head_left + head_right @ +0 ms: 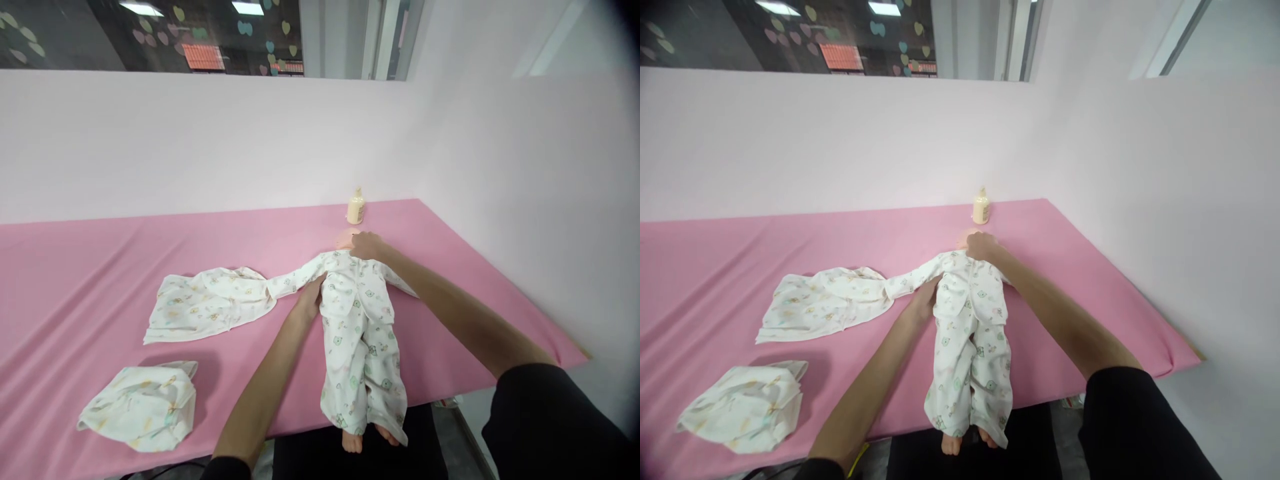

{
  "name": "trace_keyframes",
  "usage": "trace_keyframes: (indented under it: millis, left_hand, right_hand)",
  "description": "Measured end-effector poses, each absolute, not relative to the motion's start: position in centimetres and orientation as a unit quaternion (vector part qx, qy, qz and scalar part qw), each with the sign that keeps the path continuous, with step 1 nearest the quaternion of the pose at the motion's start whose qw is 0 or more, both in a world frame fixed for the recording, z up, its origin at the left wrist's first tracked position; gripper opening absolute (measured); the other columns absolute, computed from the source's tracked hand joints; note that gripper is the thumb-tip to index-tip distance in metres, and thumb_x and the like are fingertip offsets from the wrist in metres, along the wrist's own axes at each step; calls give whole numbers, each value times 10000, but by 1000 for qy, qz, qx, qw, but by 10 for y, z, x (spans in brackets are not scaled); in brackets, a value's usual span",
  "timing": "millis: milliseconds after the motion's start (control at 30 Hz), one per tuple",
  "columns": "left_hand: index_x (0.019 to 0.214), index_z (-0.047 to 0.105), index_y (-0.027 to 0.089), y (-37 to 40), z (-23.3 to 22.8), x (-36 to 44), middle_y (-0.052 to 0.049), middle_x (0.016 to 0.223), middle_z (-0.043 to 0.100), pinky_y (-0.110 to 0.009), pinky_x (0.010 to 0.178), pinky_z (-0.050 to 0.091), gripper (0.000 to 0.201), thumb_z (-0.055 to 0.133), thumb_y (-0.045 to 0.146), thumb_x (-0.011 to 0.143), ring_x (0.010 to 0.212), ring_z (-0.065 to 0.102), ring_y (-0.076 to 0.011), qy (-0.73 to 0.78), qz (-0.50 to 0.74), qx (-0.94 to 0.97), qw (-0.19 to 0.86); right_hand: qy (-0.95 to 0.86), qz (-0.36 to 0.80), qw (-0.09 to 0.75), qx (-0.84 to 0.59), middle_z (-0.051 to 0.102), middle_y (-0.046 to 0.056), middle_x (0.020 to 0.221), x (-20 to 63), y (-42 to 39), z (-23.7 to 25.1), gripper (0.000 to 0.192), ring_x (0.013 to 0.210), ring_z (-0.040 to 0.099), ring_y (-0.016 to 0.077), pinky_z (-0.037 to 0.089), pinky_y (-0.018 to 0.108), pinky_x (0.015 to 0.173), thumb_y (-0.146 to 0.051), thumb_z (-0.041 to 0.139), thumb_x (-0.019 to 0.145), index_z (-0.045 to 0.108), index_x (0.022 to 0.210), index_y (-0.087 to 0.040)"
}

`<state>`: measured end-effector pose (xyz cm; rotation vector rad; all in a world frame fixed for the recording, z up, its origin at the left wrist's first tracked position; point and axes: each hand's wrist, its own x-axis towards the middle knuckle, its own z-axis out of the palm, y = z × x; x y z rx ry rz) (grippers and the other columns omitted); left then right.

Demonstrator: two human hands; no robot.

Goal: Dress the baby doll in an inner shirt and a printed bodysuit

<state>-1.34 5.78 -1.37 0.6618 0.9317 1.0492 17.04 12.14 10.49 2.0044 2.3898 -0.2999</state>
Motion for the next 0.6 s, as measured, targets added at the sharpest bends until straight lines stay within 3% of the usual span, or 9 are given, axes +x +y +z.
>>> trace_keyframes:
  millis: [100, 167, 267, 333, 433, 600]
  left_hand:
    - [577, 519, 203, 46, 2, -26, -106, 774, 642, -414, 1064, 353, 301, 739, 316, 748, 1248, 483, -362, 495, 480, 368, 624]
    - [584, 492, 206, 46, 15, -23, -110, 833, 619, -395, 1096, 292, 308, 715, 305, 773, 1316, 401, -363, 525, 497, 429, 543]
    - [842, 614, 209, 63, 36, -2, -115, 1049, 596, -380, 1057, 321, 120, 651, 323, 829, 1268, 432, -333, 533, 454, 631, 336]
    - [1039, 622, 222, 79, 45, 16, -110, 1145, 561, -372, 988, 385, 197, 576, 328, 880, 1188, 479, -299, 509, 356, 756, 207]
    - [1036, 629, 205, 98, 50, 36, -103, 1130, 543, -364, 906, 439, 202, 473, 270, 926, 1086, 518, -260, 483, 266, 820, 153]
    - [928, 612, 193, 108, 43, 40, -81, 1061, 552, -348, 882, 450, 191, 428, 238, 949, 990, 545, -210, 453, 279, 835, 138]
  right_hand:
    - [759, -183, -43, 623, 652, 94, 673, 191, 121, 99, 220, 688, 623, 187, 470, 268, 652, -224, 513, 836, 609, 667, -123]
    - [755, -230, -87, 608, 610, 52, 608, 202, 116, 90, 265, 602, 575, 137, 442, 232, 599, -228, 464, 859, 549, 623, -144]
    - [744, -259, -161, 595, 564, 12, 601, 209, 109, 77, 256, 558, 507, 110, 404, 228, 564, -261, 437, 879, 498, 649, -166]
    - [737, -263, -203, 589, 521, -11, 592, 210, 107, 69, 244, 557, 476, 111, 383, 233, 556, -283, 432, 881, 481, 667, -177]
    - [733, -263, -255, 573, 484, -31, 618, 211, 107, 60, 218, 596, 469, 117, 371, 236, 574, -300, 428, 874, 463, 690, -189]
    - [734, -257, -311, 546, 468, -47, 642, 213, 111, 47, 194, 612, 464, 121, 373, 248, 607, -336, 420, 865, 453, 730, -200]
